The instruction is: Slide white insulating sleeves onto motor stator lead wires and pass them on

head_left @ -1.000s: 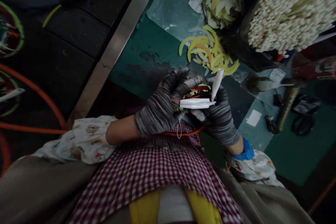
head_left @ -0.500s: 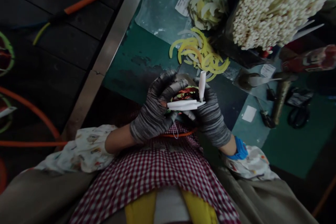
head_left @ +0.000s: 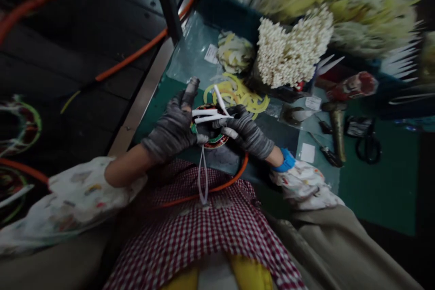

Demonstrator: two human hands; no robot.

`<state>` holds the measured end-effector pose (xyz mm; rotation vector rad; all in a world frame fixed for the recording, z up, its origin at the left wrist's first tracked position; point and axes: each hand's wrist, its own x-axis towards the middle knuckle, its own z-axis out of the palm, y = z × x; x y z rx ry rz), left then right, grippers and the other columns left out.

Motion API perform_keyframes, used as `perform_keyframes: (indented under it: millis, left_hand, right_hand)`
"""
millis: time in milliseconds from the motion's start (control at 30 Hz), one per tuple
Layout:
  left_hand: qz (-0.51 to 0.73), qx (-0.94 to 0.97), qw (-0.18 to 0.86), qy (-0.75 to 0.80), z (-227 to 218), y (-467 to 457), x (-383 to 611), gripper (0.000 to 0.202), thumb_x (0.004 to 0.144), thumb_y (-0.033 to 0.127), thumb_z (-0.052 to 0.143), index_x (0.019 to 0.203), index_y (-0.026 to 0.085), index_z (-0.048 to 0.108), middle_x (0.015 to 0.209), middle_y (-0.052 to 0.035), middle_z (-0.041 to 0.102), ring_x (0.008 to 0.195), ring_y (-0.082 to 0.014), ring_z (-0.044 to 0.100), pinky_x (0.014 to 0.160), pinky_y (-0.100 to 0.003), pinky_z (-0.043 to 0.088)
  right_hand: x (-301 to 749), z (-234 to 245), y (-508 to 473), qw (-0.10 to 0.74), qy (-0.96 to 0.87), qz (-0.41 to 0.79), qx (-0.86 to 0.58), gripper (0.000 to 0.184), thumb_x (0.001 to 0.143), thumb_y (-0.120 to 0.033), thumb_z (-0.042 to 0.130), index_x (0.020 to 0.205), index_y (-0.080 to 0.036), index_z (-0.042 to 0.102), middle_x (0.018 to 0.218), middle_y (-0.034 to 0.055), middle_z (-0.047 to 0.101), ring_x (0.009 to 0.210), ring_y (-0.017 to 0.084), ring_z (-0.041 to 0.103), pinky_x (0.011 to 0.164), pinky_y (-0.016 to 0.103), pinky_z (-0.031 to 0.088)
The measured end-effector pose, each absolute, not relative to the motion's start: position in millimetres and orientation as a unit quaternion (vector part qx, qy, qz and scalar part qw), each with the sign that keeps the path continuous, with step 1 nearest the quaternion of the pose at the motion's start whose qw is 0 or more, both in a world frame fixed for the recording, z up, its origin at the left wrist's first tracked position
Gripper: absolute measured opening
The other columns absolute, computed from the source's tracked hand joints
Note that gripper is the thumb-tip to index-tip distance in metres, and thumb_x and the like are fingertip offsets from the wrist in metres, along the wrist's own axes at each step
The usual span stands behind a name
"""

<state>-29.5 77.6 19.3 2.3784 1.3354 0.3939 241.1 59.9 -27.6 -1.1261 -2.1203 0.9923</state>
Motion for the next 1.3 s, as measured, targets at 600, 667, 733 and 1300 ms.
perform_keyframes:
  millis: [600,667,733,1300]
  left_hand:
    - [-0.045,0.935,-0.056,0.348,52.2,4.0,-12.6,0.057,0.099,-0.001,0.05,0.146,0.008,0.081,0.138,-0.028,0.082,0.111,-0.041,0.088,0.079,-0.047,0.074]
    - [-0.036,0.95,-0.024,0.31,50.1,12.9,-24.2,0.06,0.102,0.0,0.049,0.152,0.017,0.079,0.148,-0.0217,0.079,0.119,-0.0372,0.086,0.083,-0.044,0.073]
    - [-0.028,0.955,0.012,0.295,42.8,27.3,-35.7,0.058,0.107,0.003,0.049,0.15,0.027,0.08,0.149,-0.0134,0.08,0.123,-0.0343,0.085,0.087,-0.044,0.072]
    - [0.225,0.887,0.101,0.39,-48.0,29.6,-23.1,0.021,0.108,0.047,0.065,0.109,0.033,0.08,0.118,-0.0021,0.088,0.121,-0.0266,0.079,0.125,-0.056,0.055]
  right_hand:
    - [343.5,-11.6,102.8,0.401,-0.627,-0.147,-0.651,0.025,0.092,-0.044,0.093,0.093,-0.026,0.076,0.136,0.0148,0.073,0.139,0.042,0.06,0.122,0.073,0.046]
    - [332.7,-2.4,92.0,0.436,-0.653,-0.102,-0.611,0.019,0.096,-0.041,0.088,0.095,-0.028,0.074,0.119,0.0118,0.076,0.125,0.037,0.069,0.115,0.066,0.056]
    - [318.0,13.0,73.6,0.486,-0.664,-0.047,-0.566,0.016,0.099,-0.041,0.083,0.1,-0.031,0.071,0.104,0.0072,0.076,0.106,0.033,0.075,0.098,0.058,0.065]
    - [243.3,21.5,-61.1,0.459,-0.568,0.434,-0.528,0.027,0.108,-0.054,0.072,0.093,-0.032,0.075,0.074,0.0001,0.08,0.053,0.023,0.074,0.048,0.034,0.062]
